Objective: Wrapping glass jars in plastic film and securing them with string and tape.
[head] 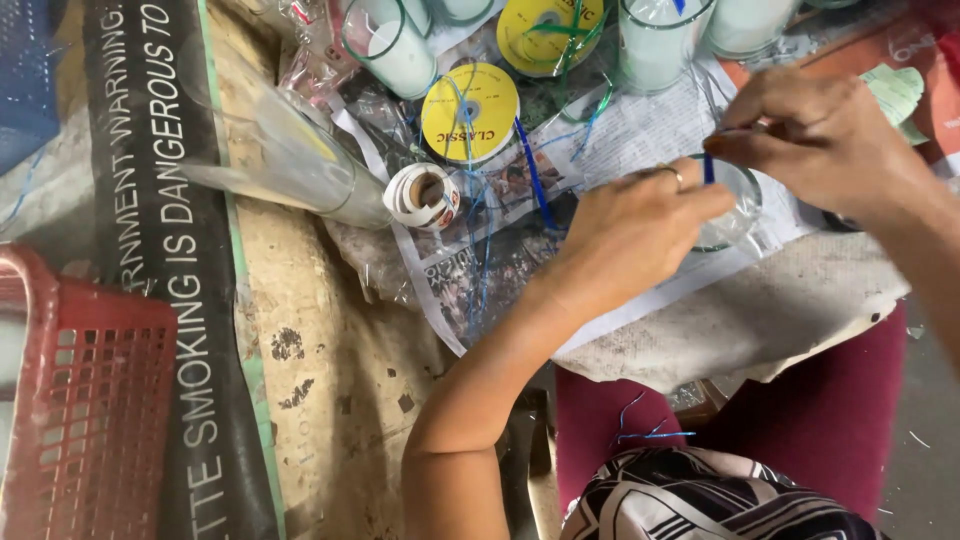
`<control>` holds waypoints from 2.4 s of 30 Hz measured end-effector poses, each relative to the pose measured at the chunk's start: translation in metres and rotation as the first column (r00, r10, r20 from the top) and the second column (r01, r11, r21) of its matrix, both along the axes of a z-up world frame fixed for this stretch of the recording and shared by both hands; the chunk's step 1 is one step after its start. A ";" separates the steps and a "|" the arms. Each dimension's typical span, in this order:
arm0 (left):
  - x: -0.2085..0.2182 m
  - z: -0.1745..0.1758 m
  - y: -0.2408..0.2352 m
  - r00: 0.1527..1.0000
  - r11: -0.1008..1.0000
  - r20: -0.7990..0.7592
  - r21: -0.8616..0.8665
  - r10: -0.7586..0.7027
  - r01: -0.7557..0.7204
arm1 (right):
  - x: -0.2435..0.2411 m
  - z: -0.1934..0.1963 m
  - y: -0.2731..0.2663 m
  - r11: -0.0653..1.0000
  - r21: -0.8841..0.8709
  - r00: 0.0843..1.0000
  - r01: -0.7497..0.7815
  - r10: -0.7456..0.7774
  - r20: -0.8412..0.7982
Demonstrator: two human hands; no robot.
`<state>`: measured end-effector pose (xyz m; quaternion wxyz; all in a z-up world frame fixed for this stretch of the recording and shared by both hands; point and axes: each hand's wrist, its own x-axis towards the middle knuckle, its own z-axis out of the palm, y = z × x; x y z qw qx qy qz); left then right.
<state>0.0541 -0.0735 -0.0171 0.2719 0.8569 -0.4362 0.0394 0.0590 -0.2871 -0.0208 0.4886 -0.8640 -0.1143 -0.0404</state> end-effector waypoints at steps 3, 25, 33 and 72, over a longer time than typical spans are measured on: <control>-0.005 0.008 0.000 0.988 0.998 0.154 0.063 -0.005 -0.004 | 0.017 0.026 0.008 0.950 -0.243 0.974 -0.198 0.218 0.058; 0.051 0.004 0.024 0.982 0.974 0.176 -0.227 0.069 -0.028 | 0.039 0.025 0.019 0.987 0.067 0.734 -0.146 0.153 -0.662; 0.002 -0.010 0.029 0.957 0.931 0.144 -0.305 0.253 -0.201 | 0.033 0.043 0.031 0.989 0.064 0.717 -0.134 0.141 -0.682; 0.000 -0.045 0.007 0.961 0.861 -0.095 -0.428 0.261 -0.276 | -0.001 0.017 0.008 0.956 -0.176 0.970 -0.234 0.241 0.018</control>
